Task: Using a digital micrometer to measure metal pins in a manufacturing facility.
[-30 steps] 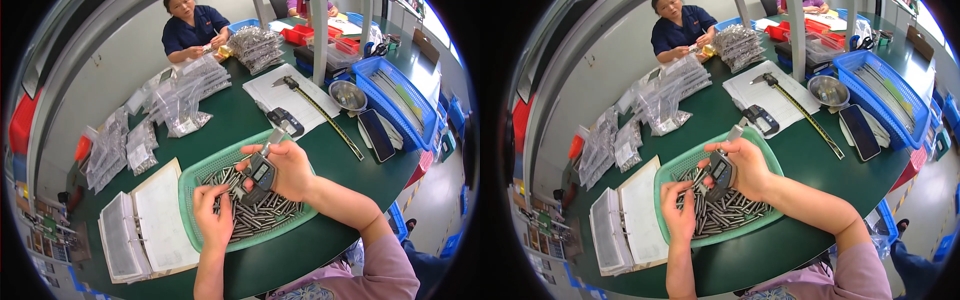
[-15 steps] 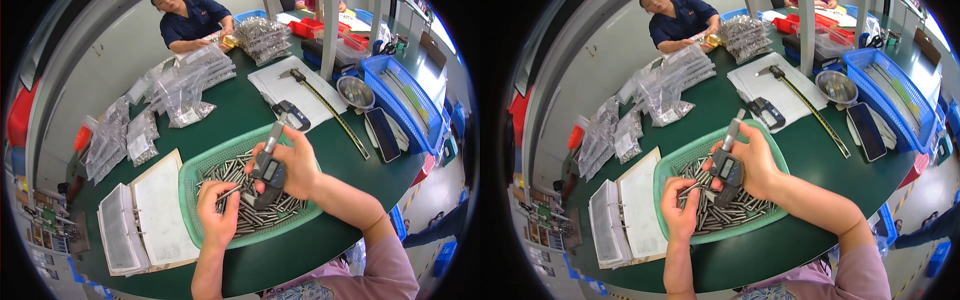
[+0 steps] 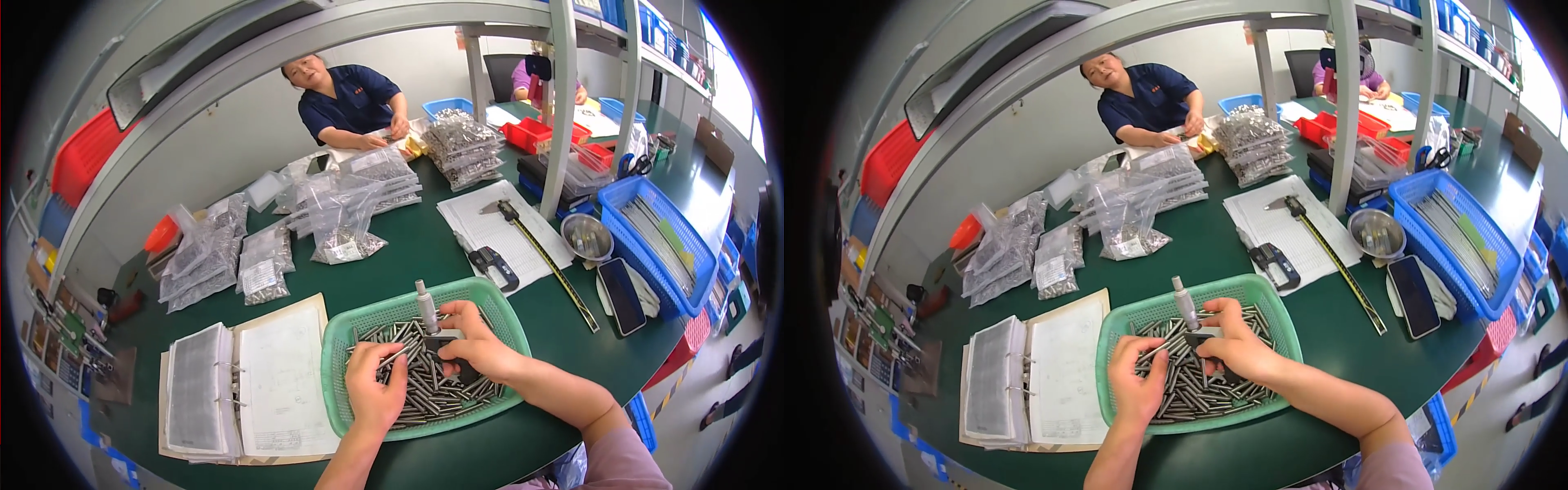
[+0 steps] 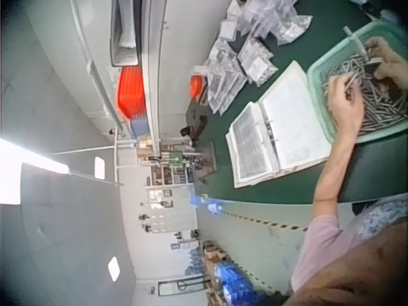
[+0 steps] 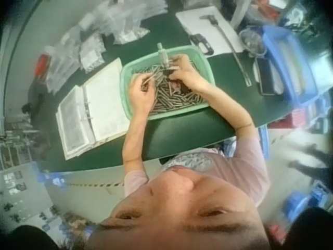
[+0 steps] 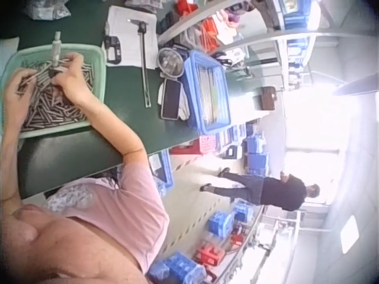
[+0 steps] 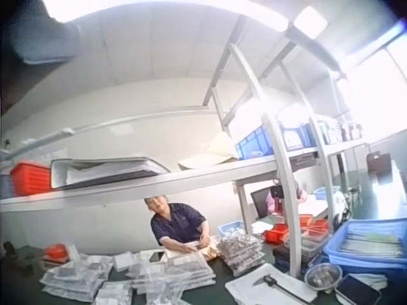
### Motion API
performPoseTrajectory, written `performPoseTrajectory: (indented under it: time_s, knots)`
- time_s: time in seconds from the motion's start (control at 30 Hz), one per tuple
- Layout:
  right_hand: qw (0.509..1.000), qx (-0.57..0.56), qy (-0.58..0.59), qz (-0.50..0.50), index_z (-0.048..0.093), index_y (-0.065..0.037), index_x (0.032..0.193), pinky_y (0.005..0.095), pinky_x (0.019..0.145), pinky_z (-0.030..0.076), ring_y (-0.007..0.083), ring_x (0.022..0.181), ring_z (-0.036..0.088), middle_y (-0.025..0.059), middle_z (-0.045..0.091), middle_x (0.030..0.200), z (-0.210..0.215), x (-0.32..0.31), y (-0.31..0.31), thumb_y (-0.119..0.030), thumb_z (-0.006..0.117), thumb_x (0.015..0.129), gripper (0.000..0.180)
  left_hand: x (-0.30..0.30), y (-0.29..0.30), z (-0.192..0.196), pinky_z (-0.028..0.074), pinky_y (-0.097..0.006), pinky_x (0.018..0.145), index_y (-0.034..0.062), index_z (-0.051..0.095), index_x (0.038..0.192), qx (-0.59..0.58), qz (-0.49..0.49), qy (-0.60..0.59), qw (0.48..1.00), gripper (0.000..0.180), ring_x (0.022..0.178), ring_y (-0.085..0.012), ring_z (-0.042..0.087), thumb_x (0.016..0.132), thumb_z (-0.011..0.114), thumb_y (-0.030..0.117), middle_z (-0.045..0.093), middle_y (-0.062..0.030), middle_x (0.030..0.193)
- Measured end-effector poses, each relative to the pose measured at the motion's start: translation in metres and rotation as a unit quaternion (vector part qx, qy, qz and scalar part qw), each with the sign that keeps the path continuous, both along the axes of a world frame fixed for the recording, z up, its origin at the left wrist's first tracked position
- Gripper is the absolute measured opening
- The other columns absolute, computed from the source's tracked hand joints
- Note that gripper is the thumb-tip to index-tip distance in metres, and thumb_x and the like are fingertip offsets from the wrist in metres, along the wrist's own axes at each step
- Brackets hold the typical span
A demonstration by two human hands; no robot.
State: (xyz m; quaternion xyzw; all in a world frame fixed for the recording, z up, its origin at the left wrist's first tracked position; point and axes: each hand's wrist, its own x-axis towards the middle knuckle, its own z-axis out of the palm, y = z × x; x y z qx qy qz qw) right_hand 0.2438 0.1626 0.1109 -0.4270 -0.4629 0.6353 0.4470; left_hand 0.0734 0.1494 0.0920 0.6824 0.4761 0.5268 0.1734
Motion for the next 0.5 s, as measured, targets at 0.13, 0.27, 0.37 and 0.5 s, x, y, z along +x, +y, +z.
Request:
performPoseTrajectory:
  time_s: [0.13,0.27,0.37,0.5]
  knots:
    - [0.987,-0.037,0.156,-0.022,0.040,-0.004,0.100,0.0251,0.043,0.040,0.0147,0.051,0.047,0.0112,0.054,0.086,0.001,0.004,0.010,-0.011,0.050,0.075,0.027,-0.004,0.001,0.001,0.043,-0.030,0.066,0.0034,0.061,0.084,0.014,0.004,-0.011,1.000,0.014,0.071,-0.0226,0.054,0.070,0.063,0.002,0.054,-0.0087,0.078]
    - [0.932,-0.143,0.323,-0.080,0.051,-0.005,0.100,0.0265,0.039,0.036,0.0153,0.042,0.044,0.0092,0.056,0.078,-0.002,0.016,0.019,-0.038,0.039,0.083,0.039,-0.002,0.002,-0.003,0.043,-0.030,0.065,0.0039,0.061,0.083,0.022,0.002,-0.005,1.000,0.013,0.071,-0.0223,0.054,0.070,0.063,0.002,0.055,-0.0087,0.078]
    - [0.917,-0.187,0.352,-0.022,0.051,-0.004,0.104,0.0259,0.039,0.035,0.0146,0.042,0.043,0.0099,0.057,0.079,0.001,0.023,0.018,-0.039,0.039,0.084,0.043,0.004,0.004,-0.001,0.043,-0.030,0.066,0.0037,0.062,0.083,0.011,-0.059,-0.015,0.998,0.013,0.072,-0.0222,0.055,0.070,0.064,0.002,0.055,-0.0085,0.078]
    - [0.945,-0.130,0.300,0.000,0.046,-0.005,0.111,0.0298,0.048,0.041,0.0190,0.049,0.049,0.0126,0.058,0.087,-0.008,0.010,0.015,-0.027,0.038,0.087,0.034,0.001,0.001,0.001,0.043,-0.030,0.066,0.0027,0.061,0.081,0.034,-0.038,0.028,0.998,0.013,0.074,-0.0228,0.054,0.069,0.063,0.000,0.054,-0.0091,0.077]
